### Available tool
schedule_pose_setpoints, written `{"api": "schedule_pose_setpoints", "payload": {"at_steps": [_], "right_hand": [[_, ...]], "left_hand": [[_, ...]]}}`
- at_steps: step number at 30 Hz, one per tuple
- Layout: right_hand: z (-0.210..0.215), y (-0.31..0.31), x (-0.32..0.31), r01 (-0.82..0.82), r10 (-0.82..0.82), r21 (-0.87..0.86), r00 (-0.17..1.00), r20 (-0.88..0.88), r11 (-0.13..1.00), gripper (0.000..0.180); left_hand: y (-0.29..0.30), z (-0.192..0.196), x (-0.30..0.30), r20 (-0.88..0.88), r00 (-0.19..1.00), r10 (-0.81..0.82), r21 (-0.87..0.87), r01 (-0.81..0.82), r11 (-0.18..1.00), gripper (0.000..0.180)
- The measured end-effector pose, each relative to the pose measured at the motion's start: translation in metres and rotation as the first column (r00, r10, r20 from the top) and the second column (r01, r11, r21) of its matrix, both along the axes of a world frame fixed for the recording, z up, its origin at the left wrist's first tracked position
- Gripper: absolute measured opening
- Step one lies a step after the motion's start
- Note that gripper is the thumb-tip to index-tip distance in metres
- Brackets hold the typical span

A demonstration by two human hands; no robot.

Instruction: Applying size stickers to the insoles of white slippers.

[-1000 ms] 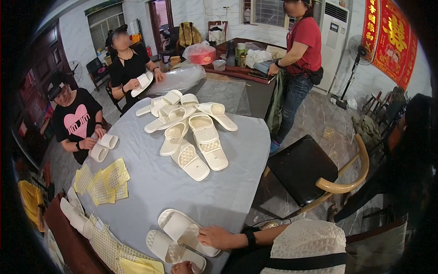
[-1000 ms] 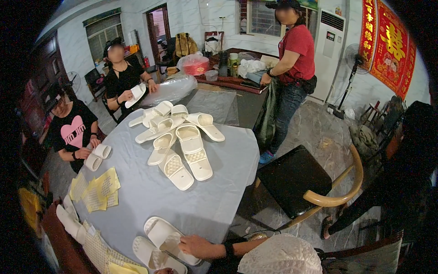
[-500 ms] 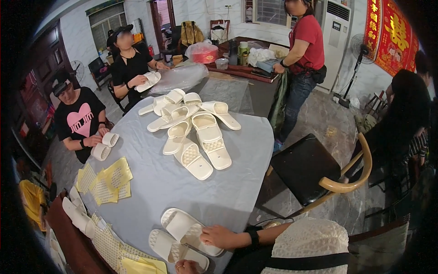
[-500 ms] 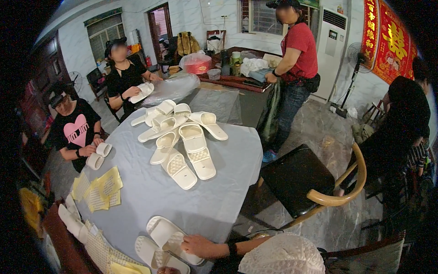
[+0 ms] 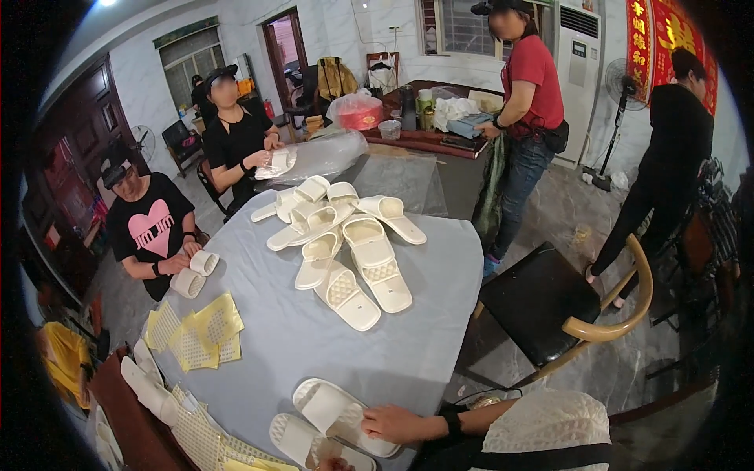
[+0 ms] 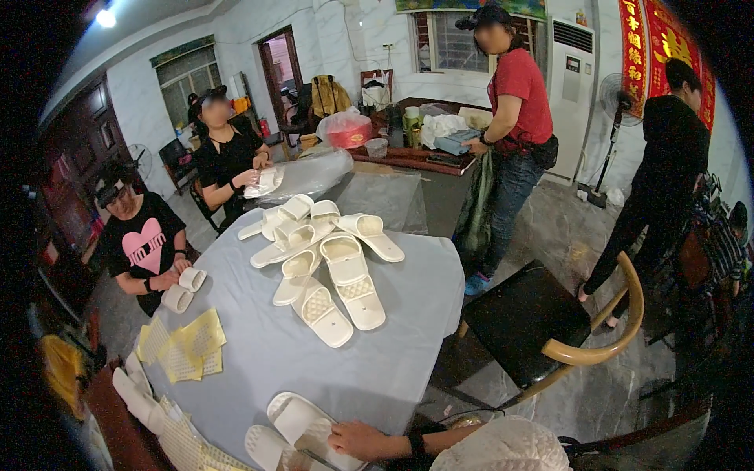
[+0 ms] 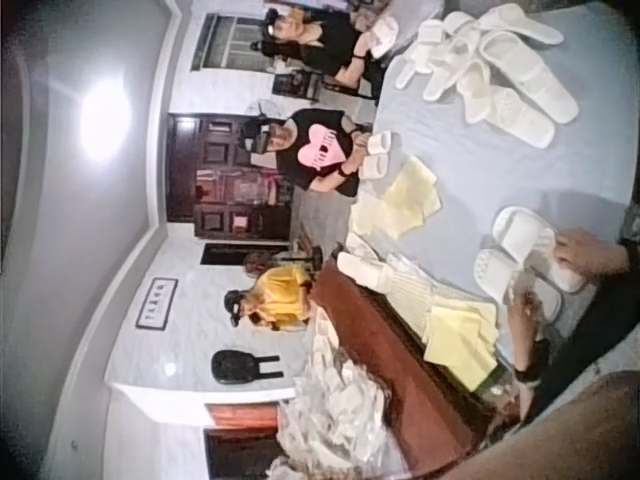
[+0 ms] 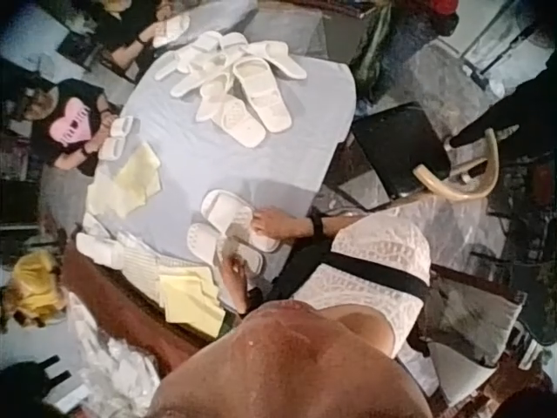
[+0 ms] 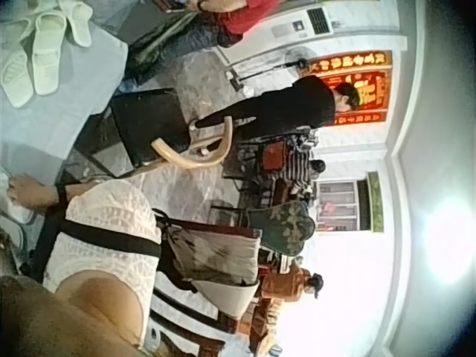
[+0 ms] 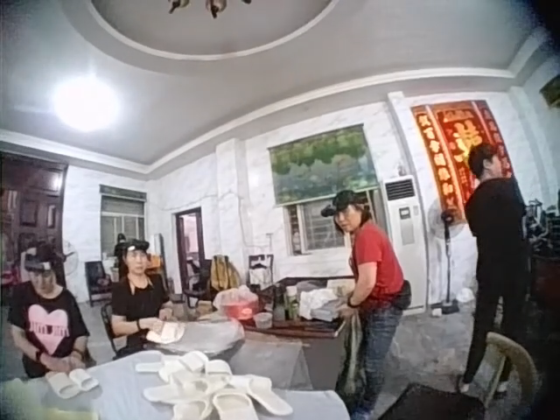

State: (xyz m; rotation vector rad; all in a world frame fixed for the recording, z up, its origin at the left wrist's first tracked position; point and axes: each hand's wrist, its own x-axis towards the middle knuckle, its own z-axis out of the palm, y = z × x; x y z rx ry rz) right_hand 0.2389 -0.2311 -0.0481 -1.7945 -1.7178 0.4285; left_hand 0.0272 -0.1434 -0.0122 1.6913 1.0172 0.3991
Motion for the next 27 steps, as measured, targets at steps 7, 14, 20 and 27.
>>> {"api": "schedule_pose_setpoints", "payload": {"at_steps": [7,14,20,27], "right_hand": [[0.004,-0.001,0.000,0.013,-0.014,-0.017,1.000,-0.026,1.000,0.013],[-0.017,-0.007,0.004,0.017,0.017,0.179,0.982,-0.186,0.984,0.016],[-0.005,-0.008,0.002,0.179,-0.099,0.175,0.916,-0.389,0.968,0.021],[-0.006,-0.002,0.003,0.268,-0.209,0.069,0.867,-0.452,0.961,0.024]], "left_hand": [[0.013,0.002,-0.002,-0.149,0.983,-0.107,0.413,0.160,0.897,0.034],[0.013,0.010,-0.004,-0.226,0.960,-0.165,0.390,0.245,0.888,0.027],[0.010,0.010,-0.003,-0.212,0.963,-0.168,0.406,0.243,0.881,0.022],[0.012,-0.014,-0.011,-0.134,0.977,-0.165,0.395,0.205,0.896,0.020]]}}
